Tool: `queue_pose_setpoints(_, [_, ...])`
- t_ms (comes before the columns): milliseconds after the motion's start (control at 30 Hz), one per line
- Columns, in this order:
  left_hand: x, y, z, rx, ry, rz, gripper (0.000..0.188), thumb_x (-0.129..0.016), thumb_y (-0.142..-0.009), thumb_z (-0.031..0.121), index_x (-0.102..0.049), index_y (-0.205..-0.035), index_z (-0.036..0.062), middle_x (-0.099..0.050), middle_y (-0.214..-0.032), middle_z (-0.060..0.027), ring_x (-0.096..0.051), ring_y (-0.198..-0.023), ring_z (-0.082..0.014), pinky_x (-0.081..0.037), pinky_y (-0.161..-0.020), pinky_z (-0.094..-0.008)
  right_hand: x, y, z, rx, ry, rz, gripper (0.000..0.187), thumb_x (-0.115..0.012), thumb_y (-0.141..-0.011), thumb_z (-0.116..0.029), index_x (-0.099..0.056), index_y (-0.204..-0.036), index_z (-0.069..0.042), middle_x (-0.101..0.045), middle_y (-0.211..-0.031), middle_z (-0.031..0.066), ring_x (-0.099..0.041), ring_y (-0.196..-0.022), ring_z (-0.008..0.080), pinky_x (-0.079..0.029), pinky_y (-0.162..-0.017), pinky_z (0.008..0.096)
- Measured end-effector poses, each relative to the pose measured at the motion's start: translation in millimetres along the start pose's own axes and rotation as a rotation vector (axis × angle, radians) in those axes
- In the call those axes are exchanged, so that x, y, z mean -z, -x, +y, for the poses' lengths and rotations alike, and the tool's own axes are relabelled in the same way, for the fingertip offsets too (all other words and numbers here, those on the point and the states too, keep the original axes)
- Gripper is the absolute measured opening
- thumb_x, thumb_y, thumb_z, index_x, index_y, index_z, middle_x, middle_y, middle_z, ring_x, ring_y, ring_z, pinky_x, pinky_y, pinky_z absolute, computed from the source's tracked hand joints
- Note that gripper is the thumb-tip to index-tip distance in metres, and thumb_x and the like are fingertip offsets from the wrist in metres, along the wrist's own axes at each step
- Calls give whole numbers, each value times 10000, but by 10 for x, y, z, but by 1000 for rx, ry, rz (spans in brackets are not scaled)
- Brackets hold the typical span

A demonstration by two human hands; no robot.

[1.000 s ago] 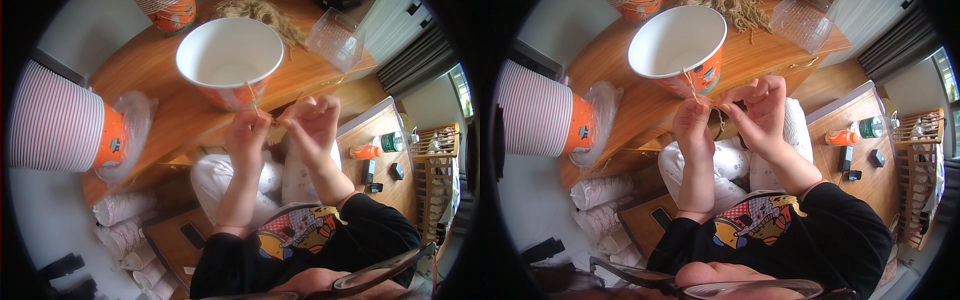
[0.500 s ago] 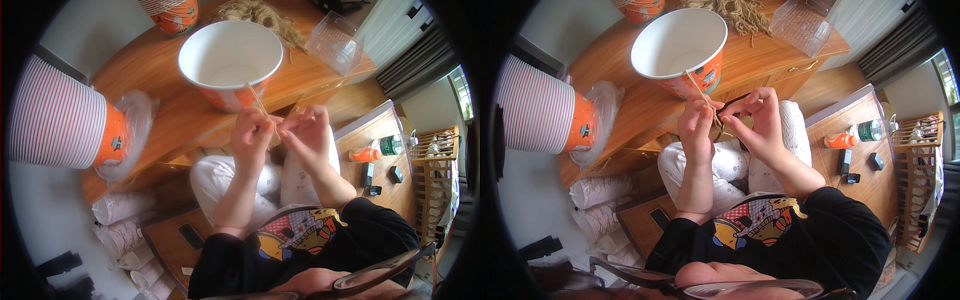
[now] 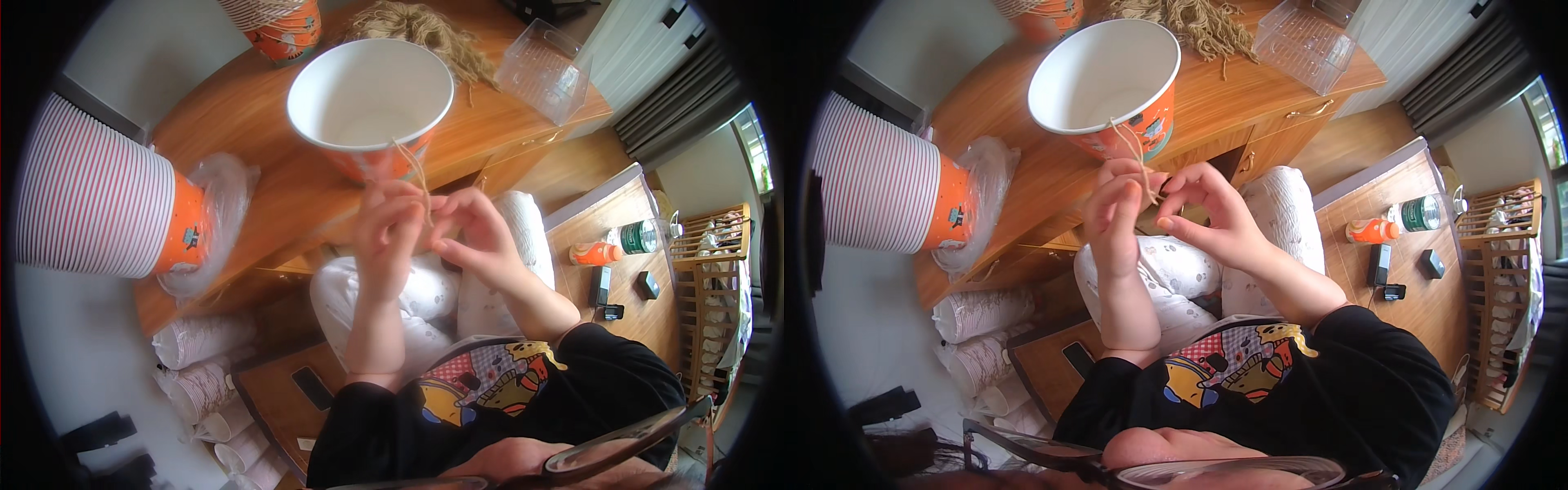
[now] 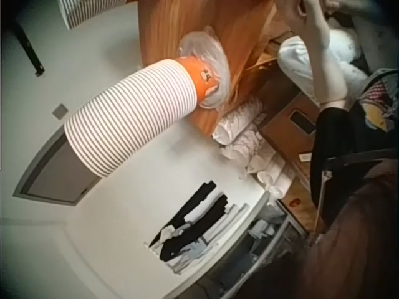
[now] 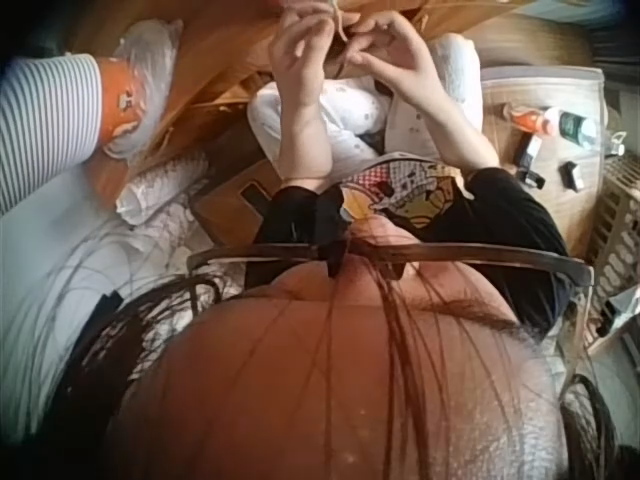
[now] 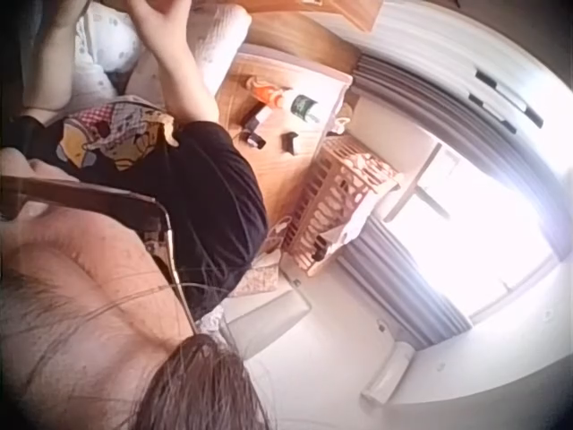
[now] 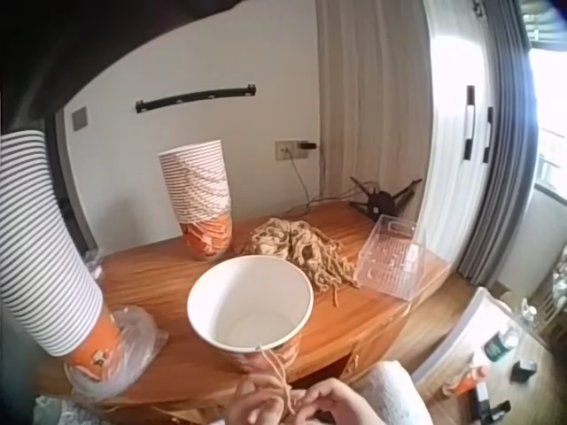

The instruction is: Tying thin wire or string handles to paper buckets.

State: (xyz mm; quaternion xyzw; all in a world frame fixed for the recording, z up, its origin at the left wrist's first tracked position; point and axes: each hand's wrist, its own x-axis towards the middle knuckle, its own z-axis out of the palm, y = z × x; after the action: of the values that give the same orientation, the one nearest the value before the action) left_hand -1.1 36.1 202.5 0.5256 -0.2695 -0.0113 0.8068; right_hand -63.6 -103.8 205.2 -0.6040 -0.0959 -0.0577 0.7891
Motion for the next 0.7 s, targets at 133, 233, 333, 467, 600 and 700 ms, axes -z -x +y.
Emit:
queue_pose_setpoints(133, [221,6,59,46,24,-70,207,-528,-905,103,-661,-964,-44,-545,-1034,-117,-560,-1000,-198,-474,-834,-301,30,7,-54,-59,-64,-109,305,-655,-861,-51,-500,-1121,-16,-607,-905,40,-582,-890,107,-467,-823,265])
queue_pose_setpoints(233, [316,-39,43,-39,-263,-296,162,-532,-883,34,-651,-967,-37,-540,-1051,-110,-597,-930,-201,-493,-854,-330,-10,-14,-25,-33,97,-74,317,-670,-863,-101,-521,-1126,-8,-594,-903,21,-560,-841,97,-457,-767,252])
queue_pose_setpoints(333, [286,-11,45,-11,-217,-243,167,-555,-859,-11,-659,-986,-42,-536,-1047,-101,-585,-901,-172,-491,-832,-308,-29,-38,27,-22,286,-59,315,-692,-851,-145,-567,-1106,-9,-571,-938,35,-527,-827,119,-431,-742,256])
queue_pose_setpoints(467, [144,-5,144,97,-138,-88,59,-662,-766,30,-681,-813,1,-605,-901,-72,-557,-894,-169,-438,-768,-274,-45,-75,86,172,562,-57,302,-699,-836,-157,-609,-1089,-20,-563,-957,59,-503,-905,186,-401,-821,302])
queue_pose_setpoints(600, [244,-7,91,88,-145,-178,109,-635,-798,11,-686,-891,-11,-571,-957,-75,-568,-892,-156,-467,-779,-284,-102,-68,35,117,443,-29,250,-687,-845,-161,-631,-1050,-29,-572,-974,64,-499,-951,214,-381,-872,330])
queue_pose_setpoints(700, [262,-24,71,41,-152,-239,146,-611,-828,-1,-687,-951,-23,-545,-989,-76,-576,-889,-146,-488,-791,-291,-67,-40,42,95,422,-25,180,-679,-851,-153,-653,-982,-32,-593,-1008,75,-507,-982,220,-383,-883,335])
